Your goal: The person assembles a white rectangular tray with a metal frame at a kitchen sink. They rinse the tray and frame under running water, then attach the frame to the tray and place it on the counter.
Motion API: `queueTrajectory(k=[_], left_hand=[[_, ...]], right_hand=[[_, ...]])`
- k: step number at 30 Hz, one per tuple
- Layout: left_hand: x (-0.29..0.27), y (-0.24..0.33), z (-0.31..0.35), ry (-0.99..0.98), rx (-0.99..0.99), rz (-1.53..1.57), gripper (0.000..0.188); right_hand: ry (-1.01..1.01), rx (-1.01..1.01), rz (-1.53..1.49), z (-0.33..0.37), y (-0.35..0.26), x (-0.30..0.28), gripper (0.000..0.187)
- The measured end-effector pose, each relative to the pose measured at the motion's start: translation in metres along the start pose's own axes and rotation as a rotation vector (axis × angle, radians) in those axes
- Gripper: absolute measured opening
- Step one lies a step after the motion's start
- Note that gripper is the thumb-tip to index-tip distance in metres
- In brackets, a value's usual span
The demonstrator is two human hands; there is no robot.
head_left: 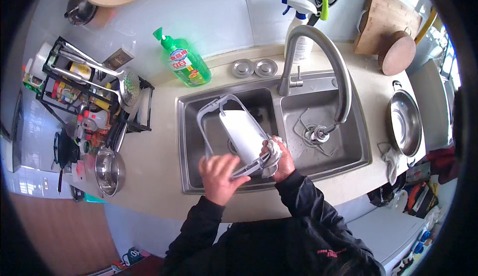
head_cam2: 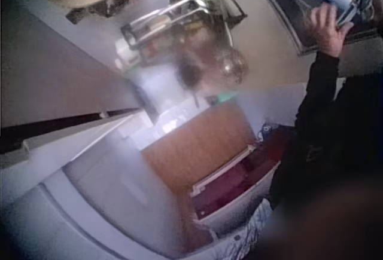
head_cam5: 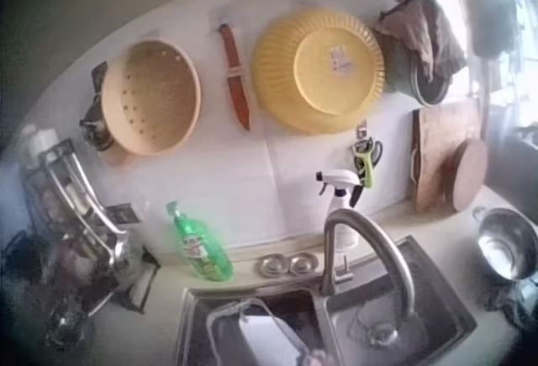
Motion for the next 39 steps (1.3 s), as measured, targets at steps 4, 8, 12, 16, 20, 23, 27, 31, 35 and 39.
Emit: queueTrajectory(k=[4,8,12,16,20,23,27,31,35,39], left_hand=[[0.025,0.008,0.013,0.314,-0.677,0.562,0.056],[0.049,0.0,0.028,0.19,-1.315,1.371,0.027],[0.059,-0.001,0.026,0.249,-1.35,1.506,0.02],[0.047,-0.012,0.03,0.065,-1.303,1.139,0.015],[0.037,-0.021,0.026,-0.054,-1.147,0.979,0.012],[0.027,-0.028,0.019,-0.129,-1.016,0.825,0.011],[0.024,-0.036,0.002,0.192,-1.063,1.034,0.022],[0.046,-0.009,0.016,0.739,-1.166,1.083,0.05],[0.052,-0.013,0.03,0.643,-1.159,1.083,0.044],[0.042,-0.041,0.042,0.481,-1.158,1.169,0.043]], right_hand=[[0.102,0.001,-0.107,0.002,-0.005,-0.012,0.019],[0.057,0.021,-0.099,-0.001,0.006,-0.01,0.016],[0.101,-0.044,0.161,0.002,-0.006,-0.013,0.012],[0.083,0.018,0.289,0.01,-0.014,-0.008,0.015],[0.04,0.05,0.349,-0.006,-0.027,0.006,0.021],[0.025,-0.033,0.415,-0.018,-0.031,0.02,0.026],[0.17,-0.29,0.583,-0.003,-0.007,0.036,0.036],[0.229,-0.27,0.302,0.021,0.047,0.043,0.024],[0.301,-0.231,0.399,0.013,0.058,0.027,0.022],[0.344,-0.274,0.405,-0.032,0.026,0.018,0.014]])
Point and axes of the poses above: each hand's wrist, its own z-axis away from the middle knuckle, its own x-axis out of the palm, y = z × x, the point moved 3 cm from there along -z, towards the middle knuckle, and after that the axes turned 4 degrees about y, right-handed, at the moved point
